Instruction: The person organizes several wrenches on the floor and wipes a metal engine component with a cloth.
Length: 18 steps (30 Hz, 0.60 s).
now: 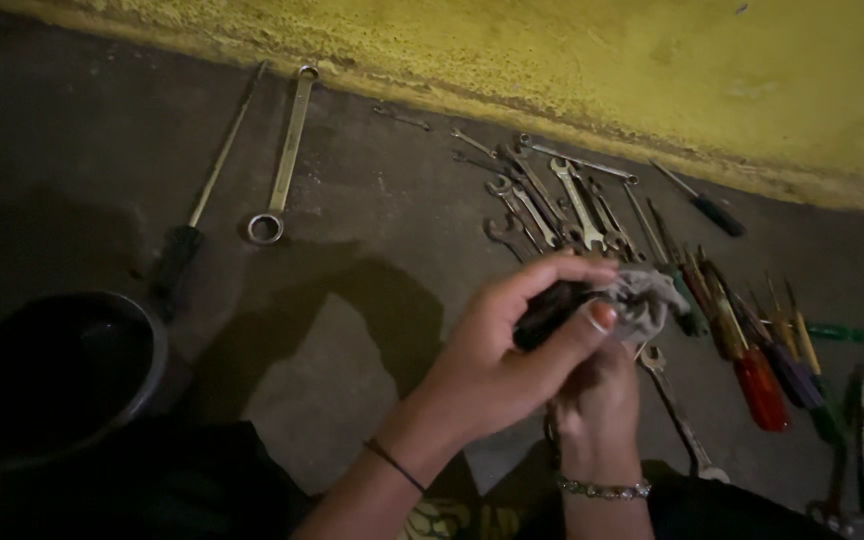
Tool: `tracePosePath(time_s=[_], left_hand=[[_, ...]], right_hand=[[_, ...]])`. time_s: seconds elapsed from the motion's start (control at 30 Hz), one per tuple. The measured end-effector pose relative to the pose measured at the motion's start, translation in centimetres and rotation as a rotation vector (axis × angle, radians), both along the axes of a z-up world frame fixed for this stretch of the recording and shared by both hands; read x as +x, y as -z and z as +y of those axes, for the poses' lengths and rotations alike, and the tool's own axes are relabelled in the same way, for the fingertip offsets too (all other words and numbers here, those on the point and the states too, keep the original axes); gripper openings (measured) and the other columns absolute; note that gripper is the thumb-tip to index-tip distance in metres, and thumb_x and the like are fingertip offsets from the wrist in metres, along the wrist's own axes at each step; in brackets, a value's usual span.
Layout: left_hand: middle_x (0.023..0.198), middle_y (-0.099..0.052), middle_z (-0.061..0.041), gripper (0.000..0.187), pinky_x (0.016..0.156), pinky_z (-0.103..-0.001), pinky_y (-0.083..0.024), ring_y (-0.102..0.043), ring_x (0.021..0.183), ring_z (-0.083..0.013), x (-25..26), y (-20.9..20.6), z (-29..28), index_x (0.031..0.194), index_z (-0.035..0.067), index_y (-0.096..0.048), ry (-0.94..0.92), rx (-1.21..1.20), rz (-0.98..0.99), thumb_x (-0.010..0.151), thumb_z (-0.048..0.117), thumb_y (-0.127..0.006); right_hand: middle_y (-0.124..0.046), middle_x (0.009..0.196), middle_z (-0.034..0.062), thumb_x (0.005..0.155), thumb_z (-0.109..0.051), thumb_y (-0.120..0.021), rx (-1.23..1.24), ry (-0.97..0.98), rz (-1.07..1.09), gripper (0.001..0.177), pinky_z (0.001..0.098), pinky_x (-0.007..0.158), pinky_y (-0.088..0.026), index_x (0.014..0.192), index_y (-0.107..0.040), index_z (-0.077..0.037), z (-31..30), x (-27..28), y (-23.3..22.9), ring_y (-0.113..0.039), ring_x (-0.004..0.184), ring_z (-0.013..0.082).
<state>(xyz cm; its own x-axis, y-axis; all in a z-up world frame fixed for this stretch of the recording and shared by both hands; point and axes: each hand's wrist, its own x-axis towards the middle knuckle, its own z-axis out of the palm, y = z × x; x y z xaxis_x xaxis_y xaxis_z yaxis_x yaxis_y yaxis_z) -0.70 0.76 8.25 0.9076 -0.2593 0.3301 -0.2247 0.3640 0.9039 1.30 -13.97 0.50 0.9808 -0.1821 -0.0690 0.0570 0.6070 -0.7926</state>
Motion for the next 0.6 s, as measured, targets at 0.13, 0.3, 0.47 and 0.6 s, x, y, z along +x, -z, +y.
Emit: tracePosePath(time_s=[0.13,0.3,0.47,0.6], left_hand=[[0.147,-0.057,-0.024,0.023,0.124,-0.058,-0.026,-0.045,0.147,-0.0413,-0.4,0.5,-0.9,0.121,0.001,-0.062,-0.201,0.212,-0.356,0.106,0.018,-0.055],[0.152,-0.056,-0.023,0.022,0.134,-0.061,-0.016,-0.038,0.157,-0.0437,-0.4,1.1,-1.9,0.118,0.005,-0.056,-0.265,0.319,-0.387,0.113,0.023,-0.043],[0.146,-0.056,-0.022,0.030,0.129,-0.062,-0.010,-0.029,0.156,-0.0479,-0.4,0.9,-1.5,0.102,0.004,-0.055,-0.245,0.327,-0.349,0.112,0.028,-0.040],[0.144,-0.060,-0.021,0.038,0.128,-0.061,-0.015,-0.032,0.157,-0.0467,-0.5,0.7,-1.1,0.091,0.004,-0.056,-0.262,0.364,-0.398,0.113,0.031,-0.039]], right_hand=[[-0.064,0.119,0.0136,0.100,-0.029,-0.067,0.184,-0.207,-0.114,0.045,0.0288,0.087,-0.060,0.132,-0.057,0.000,-2.4,0.8,3.1,-0.069,0.107,0.0229],[-0.066,0.117,0.0089,0.099,-0.015,-0.070,0.270,-0.246,-0.127,0.030,0.0284,0.086,-0.061,0.125,-0.058,-0.005,-2.9,1.3,5.7,-0.070,0.103,0.0178],[-0.066,0.111,0.0079,0.104,-0.029,-0.056,0.236,-0.115,-0.082,0.029,0.0300,0.083,-0.060,0.121,-0.061,-0.005,-1.7,0.6,2.0,-0.069,0.099,0.0175],[-0.066,0.121,0.0057,0.108,-0.033,-0.048,-0.055,0.261,-0.037,0.032,0.0373,0.099,-0.055,0.126,-0.060,-0.009,-2.4,-0.1,-4.0,-0.065,0.112,0.0196]])
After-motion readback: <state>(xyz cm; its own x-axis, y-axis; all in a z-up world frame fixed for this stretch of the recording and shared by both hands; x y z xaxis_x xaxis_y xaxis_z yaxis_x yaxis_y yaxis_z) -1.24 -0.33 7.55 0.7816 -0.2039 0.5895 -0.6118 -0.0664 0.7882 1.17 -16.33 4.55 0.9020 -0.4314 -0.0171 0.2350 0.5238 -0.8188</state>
